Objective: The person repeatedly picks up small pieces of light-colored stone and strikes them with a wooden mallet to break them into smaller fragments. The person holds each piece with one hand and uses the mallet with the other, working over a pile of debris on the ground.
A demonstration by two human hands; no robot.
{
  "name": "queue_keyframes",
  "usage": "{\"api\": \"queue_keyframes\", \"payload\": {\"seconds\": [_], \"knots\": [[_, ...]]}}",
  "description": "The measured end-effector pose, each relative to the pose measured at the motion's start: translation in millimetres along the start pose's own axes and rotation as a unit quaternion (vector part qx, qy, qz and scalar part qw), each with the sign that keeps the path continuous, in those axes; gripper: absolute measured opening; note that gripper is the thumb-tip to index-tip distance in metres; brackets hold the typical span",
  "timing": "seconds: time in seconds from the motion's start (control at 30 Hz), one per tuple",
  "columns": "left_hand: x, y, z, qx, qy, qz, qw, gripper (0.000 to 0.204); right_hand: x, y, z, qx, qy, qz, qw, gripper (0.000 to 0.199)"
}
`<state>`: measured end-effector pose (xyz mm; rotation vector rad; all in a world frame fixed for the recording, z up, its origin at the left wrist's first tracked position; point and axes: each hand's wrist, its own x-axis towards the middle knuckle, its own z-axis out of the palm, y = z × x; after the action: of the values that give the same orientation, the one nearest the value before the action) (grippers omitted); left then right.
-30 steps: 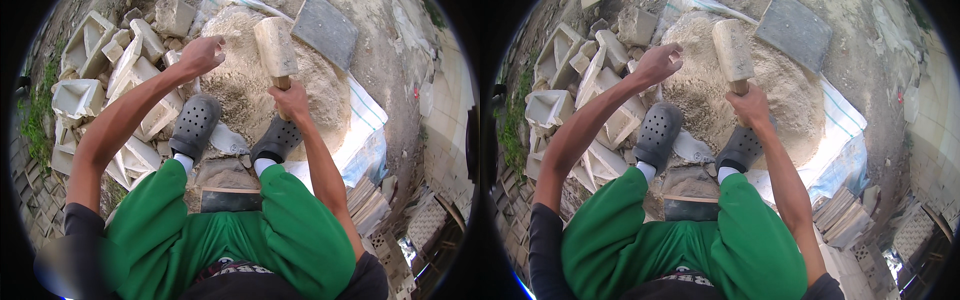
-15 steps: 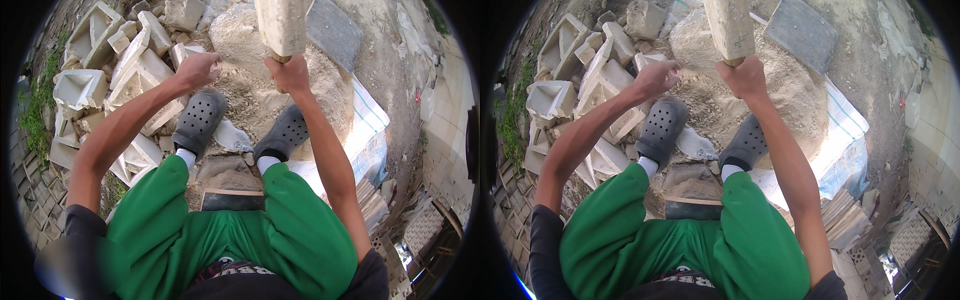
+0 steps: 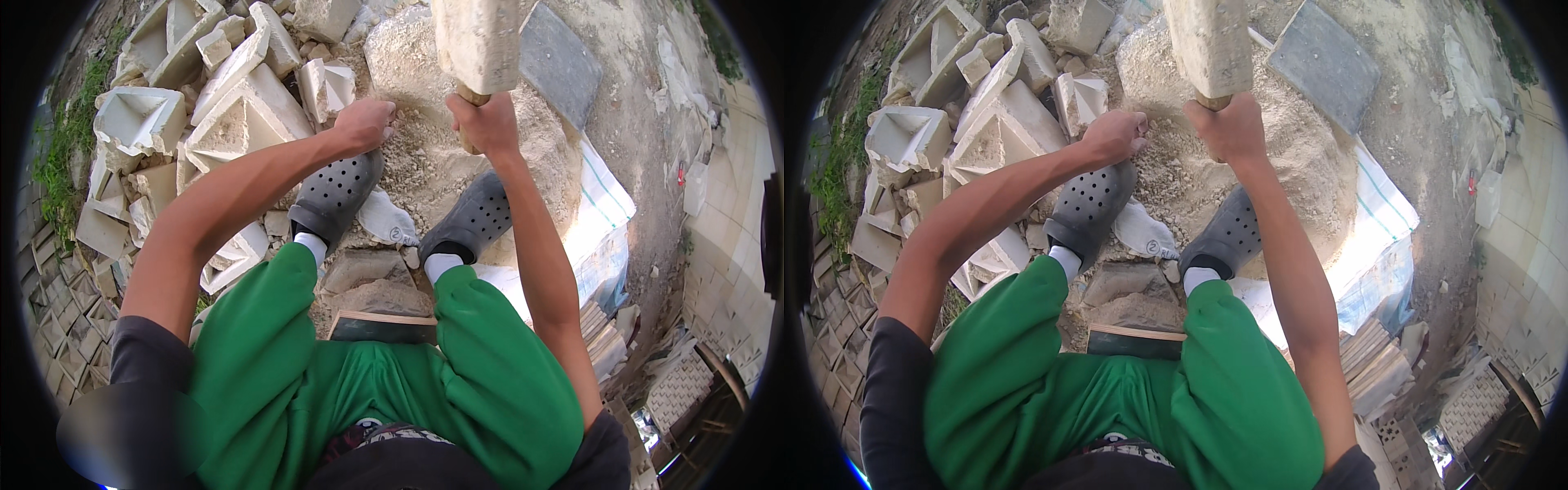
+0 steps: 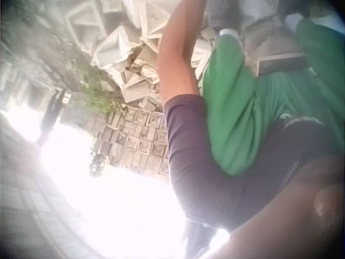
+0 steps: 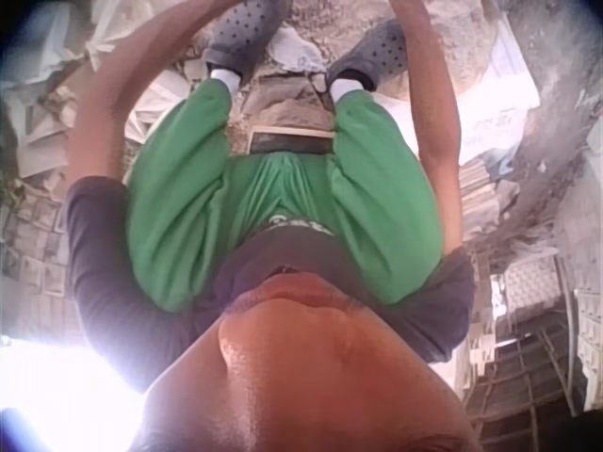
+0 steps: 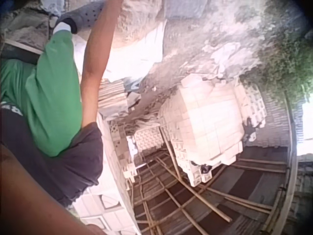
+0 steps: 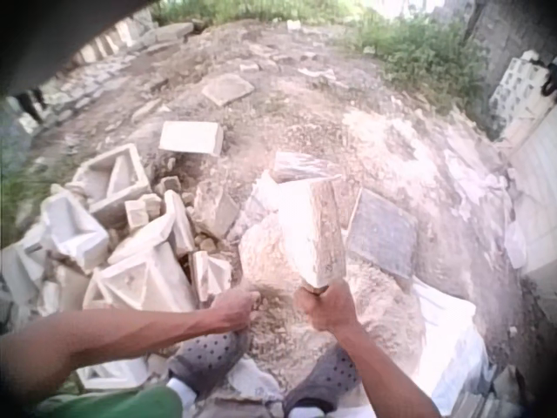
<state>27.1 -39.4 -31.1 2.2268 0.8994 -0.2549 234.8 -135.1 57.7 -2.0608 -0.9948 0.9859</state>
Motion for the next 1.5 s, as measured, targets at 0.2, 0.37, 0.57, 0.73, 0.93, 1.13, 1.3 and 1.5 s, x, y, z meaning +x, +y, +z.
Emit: {"api": "queue_keyframes", "payload": {"seconds": [0.2,0.37,0.57,0.73,0.93,1.13,1.3,1.5], "knots": [[-3,-9,0,0.006,0.018,-0.033,0.999,0.022,-15,6,15,-0.167,-0.094,0.094,0.977,0.050],[-2,-9,-3,-0.064,0.059,0.063,0.994,0.020,-34,23,5,-0.081,-0.060,0.127,0.987,0.043],[3,-2,6,-0.022,0.150,0.172,0.973,0.019,-51,46,-11,-0.019,-0.034,0.181,0.983,0.040],[8,3,6,0.084,0.057,0.140,0.985,0.021,-55,46,-15,0.017,-0.031,0.176,0.984,0.037],[15,18,-12,-0.094,0.086,0.100,0.987,0.017,-56,47,-18,0.010,-0.036,0.183,0.982,0.035],[40,18,-54,-0.135,0.181,0.094,0.969,0.035,-55,27,-29,-0.009,-0.024,0.167,0.986,0.035],[20,-14,-78,-0.053,0.180,0.050,0.981,0.036,-52,-13,-53,-0.035,0.027,0.045,0.998,0.038],[0,-55,-92,0.089,0.243,0.102,0.961,0.030,-48,-53,-37,0.070,0.026,-0.048,0.996,0.040]]}}
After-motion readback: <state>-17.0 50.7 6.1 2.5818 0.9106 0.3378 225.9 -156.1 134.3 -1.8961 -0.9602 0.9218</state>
